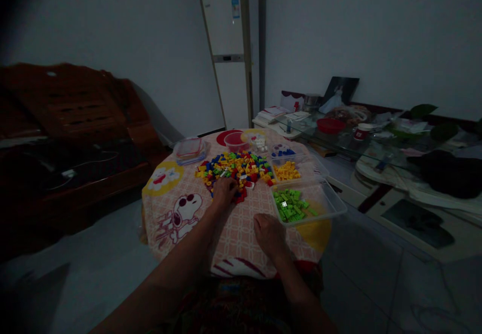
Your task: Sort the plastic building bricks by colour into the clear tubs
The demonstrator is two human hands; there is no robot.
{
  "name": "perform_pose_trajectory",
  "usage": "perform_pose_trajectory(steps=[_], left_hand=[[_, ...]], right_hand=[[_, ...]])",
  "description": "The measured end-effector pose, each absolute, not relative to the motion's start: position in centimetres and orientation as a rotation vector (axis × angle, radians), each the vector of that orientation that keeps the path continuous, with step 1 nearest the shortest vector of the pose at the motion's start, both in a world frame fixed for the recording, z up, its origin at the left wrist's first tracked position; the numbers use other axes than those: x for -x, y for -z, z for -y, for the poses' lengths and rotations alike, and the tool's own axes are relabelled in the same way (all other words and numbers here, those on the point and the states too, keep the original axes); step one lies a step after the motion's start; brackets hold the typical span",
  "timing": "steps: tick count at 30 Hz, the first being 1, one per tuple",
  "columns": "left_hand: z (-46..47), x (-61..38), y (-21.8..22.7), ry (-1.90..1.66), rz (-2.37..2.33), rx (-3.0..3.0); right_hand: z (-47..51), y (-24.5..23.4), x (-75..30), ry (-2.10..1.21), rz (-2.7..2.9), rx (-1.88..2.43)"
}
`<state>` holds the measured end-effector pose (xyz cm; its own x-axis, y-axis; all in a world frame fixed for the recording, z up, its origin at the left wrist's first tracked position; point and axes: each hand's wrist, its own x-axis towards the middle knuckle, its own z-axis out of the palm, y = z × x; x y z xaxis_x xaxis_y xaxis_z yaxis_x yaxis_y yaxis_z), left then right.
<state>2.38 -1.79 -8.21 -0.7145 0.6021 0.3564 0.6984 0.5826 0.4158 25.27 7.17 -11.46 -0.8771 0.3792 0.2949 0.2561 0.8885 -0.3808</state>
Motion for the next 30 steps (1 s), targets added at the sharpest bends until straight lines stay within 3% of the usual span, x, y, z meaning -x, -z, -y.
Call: perform_pose_trajectory(steps=[9, 18, 25, 30], left_hand=[[2.0, -3.0, 7.7, 0.962, 2.595, 1.098], [0.0, -3.6, 7.0, 1.653, 2.412, 0.827], [-8.7, -7.5, 6.1, 2.45, 2.311, 0.982], [-11.6, -9.5, 6.5, 2.431, 2.053, 1.289]], right_hand=[[-7.1, 11.5, -25.3, -0.492, 2.682, 0.468], [-7.1, 11.5, -25.3, -0.482, 2.68, 0.471], [-7.2, 11.6, -25.3, -0.5, 2.675, 0.448], [-7.3, 11.7, -25.3, -0.48, 2.685, 0.456]])
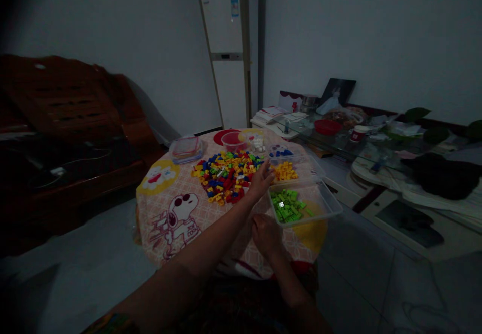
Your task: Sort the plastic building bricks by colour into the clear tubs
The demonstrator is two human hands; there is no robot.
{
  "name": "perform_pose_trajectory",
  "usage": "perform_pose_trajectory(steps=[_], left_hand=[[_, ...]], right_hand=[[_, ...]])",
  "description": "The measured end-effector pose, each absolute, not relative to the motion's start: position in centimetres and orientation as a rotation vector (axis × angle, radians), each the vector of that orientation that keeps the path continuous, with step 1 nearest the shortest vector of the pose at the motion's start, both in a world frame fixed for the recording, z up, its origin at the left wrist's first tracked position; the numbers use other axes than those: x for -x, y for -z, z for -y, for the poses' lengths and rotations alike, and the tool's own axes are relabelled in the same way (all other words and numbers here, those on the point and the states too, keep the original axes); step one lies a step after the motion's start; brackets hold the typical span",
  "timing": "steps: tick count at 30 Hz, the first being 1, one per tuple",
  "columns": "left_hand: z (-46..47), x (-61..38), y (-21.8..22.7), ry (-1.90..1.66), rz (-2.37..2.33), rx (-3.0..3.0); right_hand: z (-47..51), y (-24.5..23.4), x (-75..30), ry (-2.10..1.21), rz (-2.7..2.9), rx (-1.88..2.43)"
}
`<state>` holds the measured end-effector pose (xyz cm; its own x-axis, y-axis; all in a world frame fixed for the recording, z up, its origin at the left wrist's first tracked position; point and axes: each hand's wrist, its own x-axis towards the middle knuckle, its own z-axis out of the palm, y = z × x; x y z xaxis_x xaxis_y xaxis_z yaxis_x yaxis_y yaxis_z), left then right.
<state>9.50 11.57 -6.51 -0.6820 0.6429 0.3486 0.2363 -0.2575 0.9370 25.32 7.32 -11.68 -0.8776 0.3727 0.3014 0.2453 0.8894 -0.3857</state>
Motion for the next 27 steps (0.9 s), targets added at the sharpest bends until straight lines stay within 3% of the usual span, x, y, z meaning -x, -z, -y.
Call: perform_pose_trajectory(steps=[5, 12, 17, 27], left_hand=[[-8.0, -8.5, 7.8, -1.792, -2.132, -1.298], [-2.2, -5.6, 8.1, -1.393, -2.675, -1.187], [-0.6, -5.1, 8.6, -1.213, -2.747, -1.129], [-0.7, -4.6, 8.2, -1.193, -2.821, -0.978]], right_hand=[[-7.2, 11.8, -25.3, -0.463, 2.669, 0.436], [-7.2, 11.6, -25.3, -0.492, 2.667, 0.452], [-7.3, 11.6, -25.4, -0.497, 2.678, 0.445], [-7.3, 11.5, -25.3, -0.495, 2.674, 0.452]])
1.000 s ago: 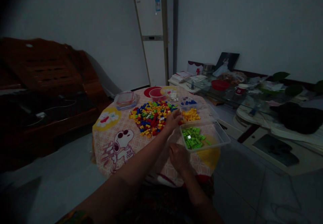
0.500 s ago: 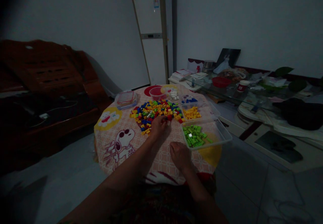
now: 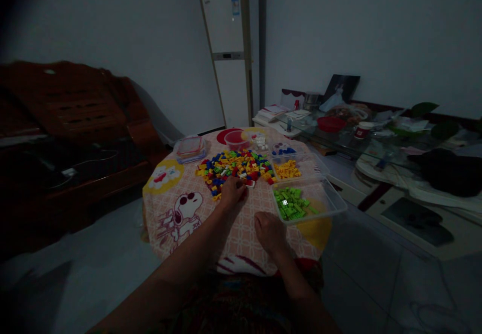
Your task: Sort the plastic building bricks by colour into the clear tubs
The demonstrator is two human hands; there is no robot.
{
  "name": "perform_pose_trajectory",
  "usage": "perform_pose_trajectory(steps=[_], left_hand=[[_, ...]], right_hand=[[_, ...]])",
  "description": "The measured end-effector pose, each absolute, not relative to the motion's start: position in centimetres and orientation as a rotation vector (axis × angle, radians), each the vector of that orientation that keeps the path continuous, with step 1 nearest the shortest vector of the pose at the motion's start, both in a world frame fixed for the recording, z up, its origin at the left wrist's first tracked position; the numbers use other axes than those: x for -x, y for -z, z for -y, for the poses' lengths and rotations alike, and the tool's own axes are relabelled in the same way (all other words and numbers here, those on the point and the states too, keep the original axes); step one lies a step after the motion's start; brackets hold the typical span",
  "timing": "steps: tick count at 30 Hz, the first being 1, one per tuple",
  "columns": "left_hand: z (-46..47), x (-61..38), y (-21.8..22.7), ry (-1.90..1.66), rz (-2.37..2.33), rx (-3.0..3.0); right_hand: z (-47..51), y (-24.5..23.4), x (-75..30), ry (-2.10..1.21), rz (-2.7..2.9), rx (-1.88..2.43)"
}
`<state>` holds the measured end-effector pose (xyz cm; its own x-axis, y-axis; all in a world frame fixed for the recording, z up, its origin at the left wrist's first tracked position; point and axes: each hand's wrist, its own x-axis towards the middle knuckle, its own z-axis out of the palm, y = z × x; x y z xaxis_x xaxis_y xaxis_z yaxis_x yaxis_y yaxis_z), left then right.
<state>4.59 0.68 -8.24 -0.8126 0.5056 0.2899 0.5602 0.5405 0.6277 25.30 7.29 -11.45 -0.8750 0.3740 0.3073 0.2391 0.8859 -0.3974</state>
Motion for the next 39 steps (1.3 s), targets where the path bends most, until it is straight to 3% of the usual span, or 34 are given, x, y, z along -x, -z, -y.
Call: perform_pose_trajectory(steps=[16, 27, 39], left_hand=[[-2.3, -5.7, 7.4, 1.665, 2.478, 0.771], [-11.5, -9.4, 5.2, 2.076, 2.207, 1.275], [-3.3, -5.3, 6.9, 1.423, 2.465, 1.045]], right_hand=[[-7.0, 11.1, -25.3, -0.472, 2.673, 0.457], [-7.1, 11.2, -25.3, -0.456, 2.719, 0.49], [-7.1, 11.4, -25.4, -0.485, 2.673, 0.455]])
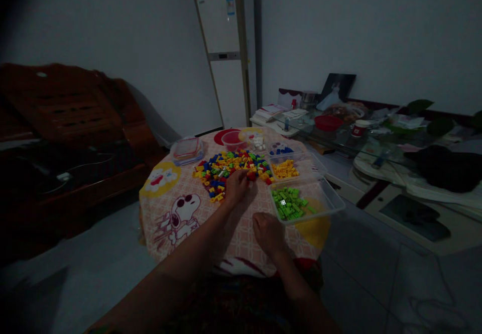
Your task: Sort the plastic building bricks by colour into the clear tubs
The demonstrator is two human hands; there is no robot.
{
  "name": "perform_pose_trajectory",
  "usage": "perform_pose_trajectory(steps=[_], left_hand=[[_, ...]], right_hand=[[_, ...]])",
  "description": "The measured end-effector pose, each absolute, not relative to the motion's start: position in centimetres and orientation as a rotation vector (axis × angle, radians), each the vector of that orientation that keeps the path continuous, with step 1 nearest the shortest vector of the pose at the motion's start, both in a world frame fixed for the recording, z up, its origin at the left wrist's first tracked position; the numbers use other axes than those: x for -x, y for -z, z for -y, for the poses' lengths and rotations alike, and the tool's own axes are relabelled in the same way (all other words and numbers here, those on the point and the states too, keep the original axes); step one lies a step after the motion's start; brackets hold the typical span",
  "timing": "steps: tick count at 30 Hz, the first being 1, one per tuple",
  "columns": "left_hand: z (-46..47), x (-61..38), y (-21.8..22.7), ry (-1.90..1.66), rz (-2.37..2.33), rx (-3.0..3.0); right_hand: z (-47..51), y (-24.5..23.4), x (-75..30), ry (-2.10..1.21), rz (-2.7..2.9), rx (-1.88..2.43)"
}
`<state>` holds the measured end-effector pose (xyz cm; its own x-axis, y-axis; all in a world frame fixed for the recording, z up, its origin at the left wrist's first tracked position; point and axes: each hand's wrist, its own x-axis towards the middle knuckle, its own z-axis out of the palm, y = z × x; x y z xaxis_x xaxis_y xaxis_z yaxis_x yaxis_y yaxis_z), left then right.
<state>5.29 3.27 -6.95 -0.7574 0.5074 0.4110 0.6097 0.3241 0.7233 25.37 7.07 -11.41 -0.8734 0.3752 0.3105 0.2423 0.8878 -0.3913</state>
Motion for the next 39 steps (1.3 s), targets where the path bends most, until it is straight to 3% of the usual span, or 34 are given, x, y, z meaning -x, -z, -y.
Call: perform_pose_trajectory(steps=[8, 16, 32, 39], left_hand=[[0.0, -3.0, 7.1, 0.94, 2.773, 0.937], [-0.2, -3.2, 7.2, 0.855, 2.768, 0.997], [-0.9, -3.9, 7.0, 1.32, 2.514, 0.805], [-5.7, -6.0, 6.3, 1.794, 2.54, 0.982]], right_hand=[[-7.1, 11.5, -25.4, -0.478, 2.667, 0.466], [-7.2, 11.8, -25.4, -0.481, 2.662, 0.452], [-7.1, 11.5, -25.3, -0.484, 2.667, 0.458], [-7.0, 11.3, -25.4, -0.503, 2.67, 0.441]])
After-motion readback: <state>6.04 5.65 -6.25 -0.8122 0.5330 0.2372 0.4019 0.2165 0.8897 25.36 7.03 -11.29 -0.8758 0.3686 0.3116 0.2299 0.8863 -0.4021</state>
